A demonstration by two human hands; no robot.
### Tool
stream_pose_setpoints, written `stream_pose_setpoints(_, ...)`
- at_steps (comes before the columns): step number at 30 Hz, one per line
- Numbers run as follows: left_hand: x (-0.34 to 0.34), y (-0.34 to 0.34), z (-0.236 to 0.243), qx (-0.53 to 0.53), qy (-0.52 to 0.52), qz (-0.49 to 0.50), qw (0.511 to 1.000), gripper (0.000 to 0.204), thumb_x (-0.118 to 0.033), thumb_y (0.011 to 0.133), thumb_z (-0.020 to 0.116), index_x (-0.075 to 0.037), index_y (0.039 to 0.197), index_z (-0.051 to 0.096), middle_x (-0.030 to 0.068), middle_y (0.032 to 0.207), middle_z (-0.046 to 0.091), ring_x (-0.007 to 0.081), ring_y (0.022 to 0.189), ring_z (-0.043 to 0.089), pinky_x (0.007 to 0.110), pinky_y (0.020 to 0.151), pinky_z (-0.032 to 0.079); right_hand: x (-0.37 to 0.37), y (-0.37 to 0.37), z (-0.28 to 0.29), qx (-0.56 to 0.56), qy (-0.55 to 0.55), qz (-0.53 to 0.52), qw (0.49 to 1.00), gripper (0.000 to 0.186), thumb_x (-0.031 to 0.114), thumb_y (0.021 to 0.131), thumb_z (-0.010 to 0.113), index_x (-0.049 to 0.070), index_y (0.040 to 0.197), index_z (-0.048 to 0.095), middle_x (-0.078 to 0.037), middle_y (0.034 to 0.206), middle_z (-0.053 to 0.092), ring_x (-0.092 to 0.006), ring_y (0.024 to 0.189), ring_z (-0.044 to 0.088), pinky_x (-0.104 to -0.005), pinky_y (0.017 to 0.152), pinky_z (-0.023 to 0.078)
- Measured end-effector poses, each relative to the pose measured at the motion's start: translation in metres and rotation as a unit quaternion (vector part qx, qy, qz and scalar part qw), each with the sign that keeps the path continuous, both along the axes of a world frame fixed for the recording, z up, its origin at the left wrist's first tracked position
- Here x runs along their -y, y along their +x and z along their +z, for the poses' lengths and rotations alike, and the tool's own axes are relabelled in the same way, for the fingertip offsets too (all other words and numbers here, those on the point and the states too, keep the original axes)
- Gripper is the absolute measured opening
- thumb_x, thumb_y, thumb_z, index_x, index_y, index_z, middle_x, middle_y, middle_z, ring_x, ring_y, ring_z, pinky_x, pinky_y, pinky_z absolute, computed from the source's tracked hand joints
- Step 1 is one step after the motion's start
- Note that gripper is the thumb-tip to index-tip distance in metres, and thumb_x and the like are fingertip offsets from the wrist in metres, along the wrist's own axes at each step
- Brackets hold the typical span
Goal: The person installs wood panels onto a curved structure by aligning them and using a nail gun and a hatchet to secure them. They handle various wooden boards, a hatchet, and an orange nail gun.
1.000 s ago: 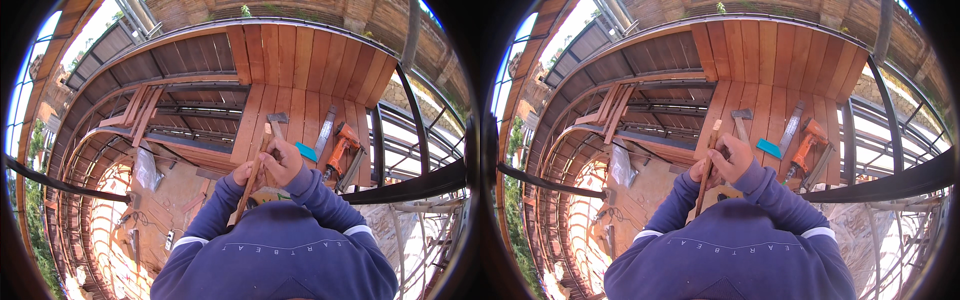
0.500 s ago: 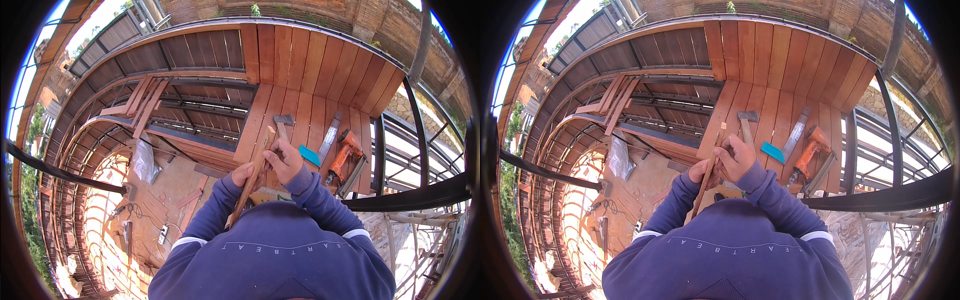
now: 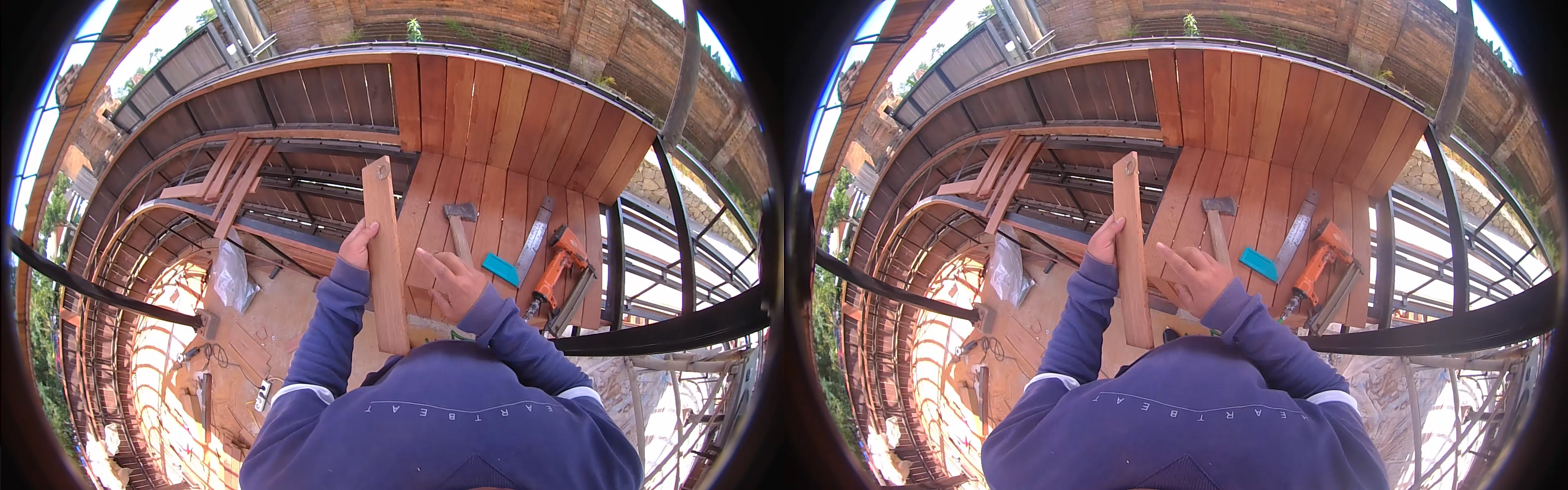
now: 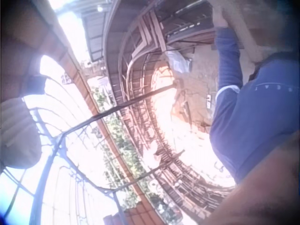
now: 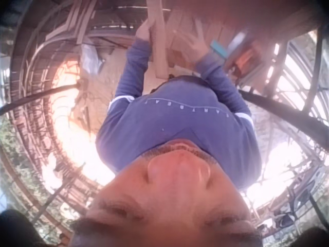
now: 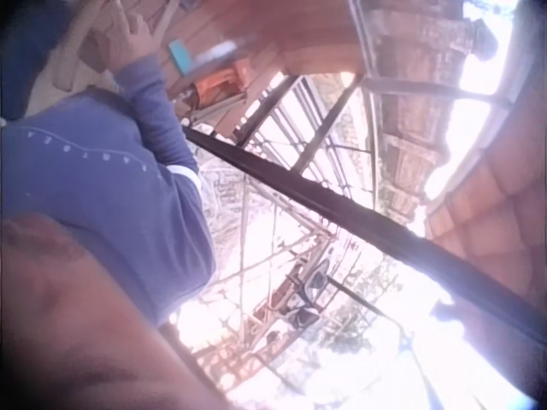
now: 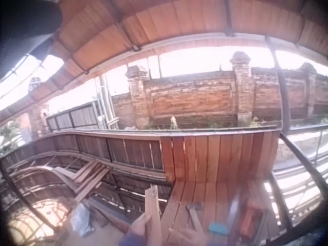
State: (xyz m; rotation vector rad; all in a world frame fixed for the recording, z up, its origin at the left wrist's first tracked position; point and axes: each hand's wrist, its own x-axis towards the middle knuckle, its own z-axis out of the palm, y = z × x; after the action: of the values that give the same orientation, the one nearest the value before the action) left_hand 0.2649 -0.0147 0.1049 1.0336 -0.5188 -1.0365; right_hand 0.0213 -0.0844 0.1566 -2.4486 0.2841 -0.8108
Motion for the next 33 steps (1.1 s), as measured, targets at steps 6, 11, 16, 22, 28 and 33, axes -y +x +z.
stream_pose_setpoints(6,0.043,-0.040,0.009,0.019,-0.029,0.012,0.999,0.036,-0.025,0.104,0.048,-0.002,0.133,0.050,0.0112,0.106,0.067,0.0173,0.088,0.067,0.032,0.081,0.055,0.003,0.003,-0.006,0.007,-0.042,0.051,0.998,0.071,0.009,0.067,0.080,0.011,0.133,0.052,-0.015,0.102,0.058,-0.0323,0.084,0.062,-0.0399,0.071,0.053)
stream_pose_setpoints(11,0.048,-0.058,0.016,-0.109,-0.061,-0.059,0.990,0.039,-0.023,0.104,0.046,-0.003,0.138,0.044,0.0161,0.118,0.064,0.0240,0.100,0.067,0.036,0.088,0.055,0.020,-0.020,-0.008,0.113,0.019,0.056,0.992,0.071,0.021,0.060,0.090,0.010,0.119,0.053,-0.015,0.101,0.057,-0.0328,0.083,0.061,-0.0400,0.070,0.051)
stream_pose_setpoints(16,0.058,-0.066,0.015,-0.242,-0.071,-0.067,0.965,0.037,-0.022,0.101,0.054,-0.002,0.132,0.048,0.0156,0.119,0.065,0.0268,0.109,0.066,0.040,0.095,0.055,0.031,-0.058,0.002,0.248,0.145,0.051,0.957,0.087,0.040,0.062,0.093,0.006,0.128,0.048,-0.014,0.107,0.057,-0.0268,0.091,0.061,-0.0389,0.078,0.051)
stream_pose_setpoints(22,0.082,-0.131,0.005,-0.387,-0.142,-0.121,0.903,0.033,-0.019,0.099,0.060,-0.007,0.130,0.054,0.0114,0.120,0.067,0.0240,0.113,0.065,0.040,0.094,0.057,0.029,-0.053,-0.038,0.332,0.400,-0.139,0.843,0.066,0.017,0.084,0.079,-0.002,0.135,0.044,-0.012,0.119,0.058,-0.0245,0.105,0.062,-0.0379,0.092,0.053)
stream_pose_setpoints(28,0.085,-0.127,-0.010,-0.216,-0.024,-0.274,0.937,0.036,-0.019,0.097,0.064,-0.007,0.129,0.055,0.0070,0.116,0.069,0.0198,0.106,0.067,0.033,0.086,0.057,0.066,-0.044,-0.017,0.310,0.239,-0.315,0.865,0.032,0.009,0.090,0.071,-0.002,0.118,0.060,-0.011,0.106,0.067,-0.0166,0.097,0.065,-0.0330,0.083,0.057)
stream_pose_setpoints(33,0.060,-0.012,-0.062,0.433,0.137,0.064,0.889,0.024,-0.020,0.087,0.070,-0.003,0.104,0.068,0.0135,0.092,0.071,0.0258,0.085,0.069,0.037,0.074,0.055,0.128,-0.020,0.058,0.252,0.271,-0.341,0.864,0.021,0.010,0.089,0.071,-0.004,0.103,0.066,-0.011,0.098,0.069,-0.0152,0.080,0.068,-0.0296,0.058,0.059)
